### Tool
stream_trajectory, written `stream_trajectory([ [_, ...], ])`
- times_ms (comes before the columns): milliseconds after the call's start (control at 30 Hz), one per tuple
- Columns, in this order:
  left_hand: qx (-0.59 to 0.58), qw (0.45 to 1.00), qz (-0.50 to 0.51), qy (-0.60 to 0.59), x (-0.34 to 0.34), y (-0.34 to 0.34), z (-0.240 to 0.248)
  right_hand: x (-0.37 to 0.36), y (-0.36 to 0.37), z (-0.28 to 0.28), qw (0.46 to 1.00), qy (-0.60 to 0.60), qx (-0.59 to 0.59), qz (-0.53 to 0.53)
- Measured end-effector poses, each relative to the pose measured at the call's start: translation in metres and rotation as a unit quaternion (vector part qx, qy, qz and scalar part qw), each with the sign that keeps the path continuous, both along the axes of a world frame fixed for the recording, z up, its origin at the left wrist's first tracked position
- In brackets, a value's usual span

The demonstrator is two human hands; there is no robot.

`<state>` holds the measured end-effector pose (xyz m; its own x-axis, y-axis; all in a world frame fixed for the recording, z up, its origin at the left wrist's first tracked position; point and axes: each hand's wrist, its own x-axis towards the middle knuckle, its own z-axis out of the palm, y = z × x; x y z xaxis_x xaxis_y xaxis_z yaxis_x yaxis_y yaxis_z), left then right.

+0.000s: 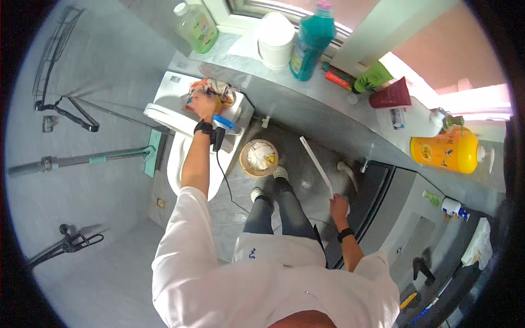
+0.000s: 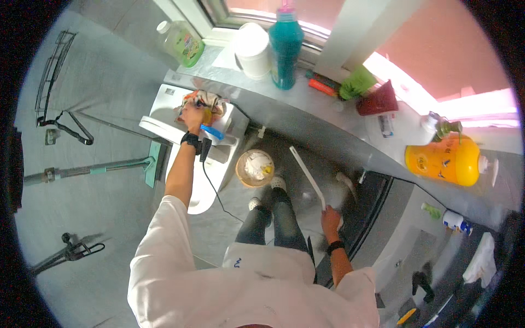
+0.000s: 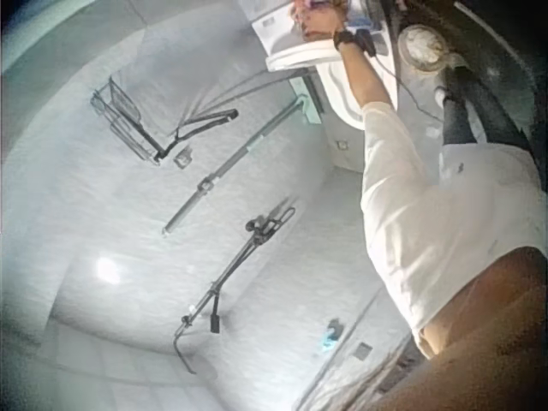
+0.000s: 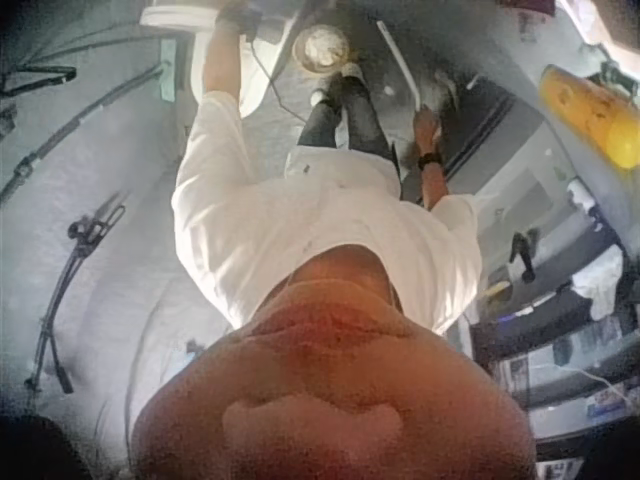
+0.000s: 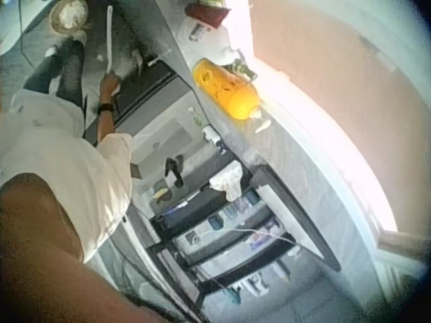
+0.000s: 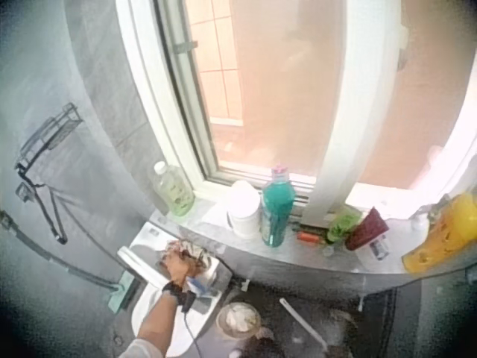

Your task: The person cleans the floor by scrubbing the area around a floor drain and near a toilet with a handheld brush, then uses a cloth at a sink to wipe down the base of a faucet.

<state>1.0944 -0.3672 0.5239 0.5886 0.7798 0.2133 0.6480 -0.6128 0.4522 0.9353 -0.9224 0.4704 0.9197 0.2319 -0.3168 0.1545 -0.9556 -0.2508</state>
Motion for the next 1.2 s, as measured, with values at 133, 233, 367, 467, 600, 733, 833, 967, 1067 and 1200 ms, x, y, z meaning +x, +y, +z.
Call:
stream_trajectory([
  [133,0.078,0.996,0.013,0.043,-0.011,-0.029,0.012,0.002,0.002,0.021,0.999,0.011,0.001,-0.033],
  [233,-0.053,0.980,-0.177,-0.069,-0.035,-0.099,0.057,-0.001,0.009,0.036,0.999,-0.005,0.018,-0.042],
  [367,-0.095,0.790,-0.606,-0.002,-0.068,-0.206,0.134,-0.005,0.028,0.058,0.990,-0.122,0.056,-0.049],
  [467,0.043,0.726,-0.686,0.021,-0.085,-0.230,0.135,-0.007,0.044,0.088,0.987,-0.154,0.044,-0.031],
  [600,0.145,0.687,-0.705,0.099,-0.121,-0.230,0.114,-0.041,0.050,0.108,0.984,-0.171,0.026,-0.039],
  [733,0.092,0.687,-0.700,0.172,-0.151,-0.223,0.105,-0.079,0.052,0.122,0.979,-0.195,-0.031,-0.045],
  [833,0.083,0.678,-0.715,0.146,-0.174,-0.222,0.111,-0.107,0.054,0.138,0.986,-0.145,-0.011,-0.085],
  [967,0.059,0.676,-0.722,0.133,-0.203,-0.221,0.112,-0.133,0.055,0.144,0.982,-0.152,0.012,-0.116],
  [1067,0.024,0.678,-0.720,0.146,-0.217,-0.219,0.111,-0.148,0.057,0.156,0.953,-0.251,0.096,-0.140],
  [1200,0.012,0.684,-0.692,0.229,-0.233,-0.214,0.104,-0.175,0.046,0.159,0.938,-0.288,0.121,-0.148],
])
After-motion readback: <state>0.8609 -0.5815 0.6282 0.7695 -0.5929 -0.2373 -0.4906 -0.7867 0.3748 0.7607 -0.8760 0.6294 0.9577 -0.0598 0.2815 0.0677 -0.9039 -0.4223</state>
